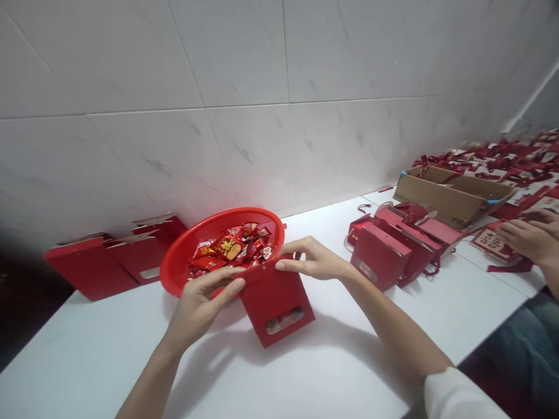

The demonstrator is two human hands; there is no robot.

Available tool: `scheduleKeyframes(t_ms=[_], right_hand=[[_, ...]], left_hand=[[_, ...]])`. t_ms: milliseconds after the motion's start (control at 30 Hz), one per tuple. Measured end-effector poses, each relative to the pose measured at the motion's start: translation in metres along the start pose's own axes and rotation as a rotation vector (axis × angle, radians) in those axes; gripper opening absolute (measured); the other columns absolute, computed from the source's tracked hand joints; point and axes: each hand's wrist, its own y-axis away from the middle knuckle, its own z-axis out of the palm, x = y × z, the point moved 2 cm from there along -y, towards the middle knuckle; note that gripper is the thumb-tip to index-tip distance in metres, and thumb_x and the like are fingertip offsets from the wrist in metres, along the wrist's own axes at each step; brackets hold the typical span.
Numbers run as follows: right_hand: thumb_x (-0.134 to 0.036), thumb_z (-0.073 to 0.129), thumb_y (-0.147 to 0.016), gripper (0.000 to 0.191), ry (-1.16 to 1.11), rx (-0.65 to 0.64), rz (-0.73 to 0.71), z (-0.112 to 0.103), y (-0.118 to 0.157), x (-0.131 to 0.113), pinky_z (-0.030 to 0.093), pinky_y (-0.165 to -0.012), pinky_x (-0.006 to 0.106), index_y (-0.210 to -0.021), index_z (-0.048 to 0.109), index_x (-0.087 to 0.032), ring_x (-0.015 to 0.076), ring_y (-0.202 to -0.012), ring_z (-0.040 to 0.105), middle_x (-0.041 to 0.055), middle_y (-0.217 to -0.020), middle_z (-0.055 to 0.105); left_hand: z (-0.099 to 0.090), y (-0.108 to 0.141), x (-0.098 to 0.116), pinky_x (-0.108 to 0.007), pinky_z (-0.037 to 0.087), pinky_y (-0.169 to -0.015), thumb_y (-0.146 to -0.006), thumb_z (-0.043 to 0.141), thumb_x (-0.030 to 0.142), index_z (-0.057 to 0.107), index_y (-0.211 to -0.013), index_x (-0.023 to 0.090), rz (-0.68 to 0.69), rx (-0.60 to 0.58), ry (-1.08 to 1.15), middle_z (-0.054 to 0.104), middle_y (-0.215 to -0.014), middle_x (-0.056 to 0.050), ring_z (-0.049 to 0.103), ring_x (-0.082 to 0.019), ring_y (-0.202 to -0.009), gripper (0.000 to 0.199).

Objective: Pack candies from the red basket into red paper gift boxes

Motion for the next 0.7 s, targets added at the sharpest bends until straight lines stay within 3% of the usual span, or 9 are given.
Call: scheduleKeyframes(t_ms=[133, 333, 467, 533, 600, 700], right_hand=[[-0.04, 0.057, -0.097, 0.029, 0.201, 0.179, 0.076, -0.013, 0.058, -0.016, 0.041, -0.061, 0.025, -0.08, 0.066, -0.018, 0.013, -0.066, 0.052, 0.0009, -0.072, 0.063], [-0.048, 0.058, -0.095, 0.034, 0.381, 0.56, 0.283, -0.033, 0.157, -0.039, 0.045, -0.056, 0.028, -0.077, 0.066, -0.02, 0.0172, -0.063, 0.059, 0.0042, -0.071, 0.067], [-0.059, 0.068, -0.083, 0.038, 0.502, 0.842, 0.453, -0.045, 0.225, -0.053, 0.052, -0.061, 0.031, -0.074, 0.071, -0.022, 0.0218, -0.066, 0.064, 0.0053, -0.072, 0.071], [-0.066, 0.072, -0.074, 0.043, 0.582, 1.068, 0.532, -0.055, 0.256, -0.064, 0.052, -0.059, 0.033, -0.07, 0.071, -0.024, 0.024, -0.066, 0.065, 0.0073, -0.072, 0.071], [-0.071, 0.074, -0.065, 0.047, 0.677, 1.239, 0.623, -0.066, 0.28, -0.074, 0.051, -0.058, 0.035, -0.07, 0.072, -0.024, 0.0251, -0.065, 0.063, 0.0102, -0.073, 0.072], [-0.075, 0.07, -0.063, 0.054, 0.821, 1.392, 0.755, -0.088, 0.305, -0.078, 0.046, -0.055, 0.037, -0.072, 0.072, -0.021, 0.0232, -0.058, 0.059, 0.0119, -0.066, 0.069]], left_hand=[[0.014, 0.002, 0.002, -0.032, 0.063, -0.081, -0.086, 0.07, 0.046, 0.076, -0.111, 0.021, 0.1, -0.178, -0.002, 0.079, -0.102, -0.009, 0.075, -0.025, -0.092, 0.036], [0.044, 0.011, 0.001, -0.027, 0.058, -0.076, -0.092, 0.063, 0.04, 0.076, -0.094, 0.022, 0.145, -0.408, -0.047, 0.077, -0.091, -0.006, 0.072, -0.021, -0.084, 0.022], [0.072, 0.023, -0.003, -0.027, 0.054, -0.076, -0.096, 0.057, 0.037, 0.075, -0.094, 0.022, 0.099, -0.651, -0.057, 0.076, -0.092, -0.005, 0.07, -0.02, -0.084, 0.024], [0.082, 0.028, -0.006, -0.028, 0.053, -0.078, -0.096, 0.055, 0.035, 0.075, -0.096, 0.022, 0.086, -0.756, -0.052, 0.076, -0.094, -0.005, 0.069, -0.019, -0.084, 0.024], [0.088, 0.03, -0.008, -0.028, 0.052, -0.08, -0.095, 0.055, 0.035, 0.075, -0.096, 0.021, 0.076, -0.822, -0.046, 0.076, -0.094, -0.005, 0.069, -0.019, -0.085, 0.025], [0.09, 0.031, -0.011, -0.029, 0.052, -0.083, -0.095, 0.055, 0.036, 0.075, -0.097, 0.02, 0.058, -0.851, -0.052, 0.076, -0.095, -0.005, 0.069, -0.02, -0.086, 0.026]])
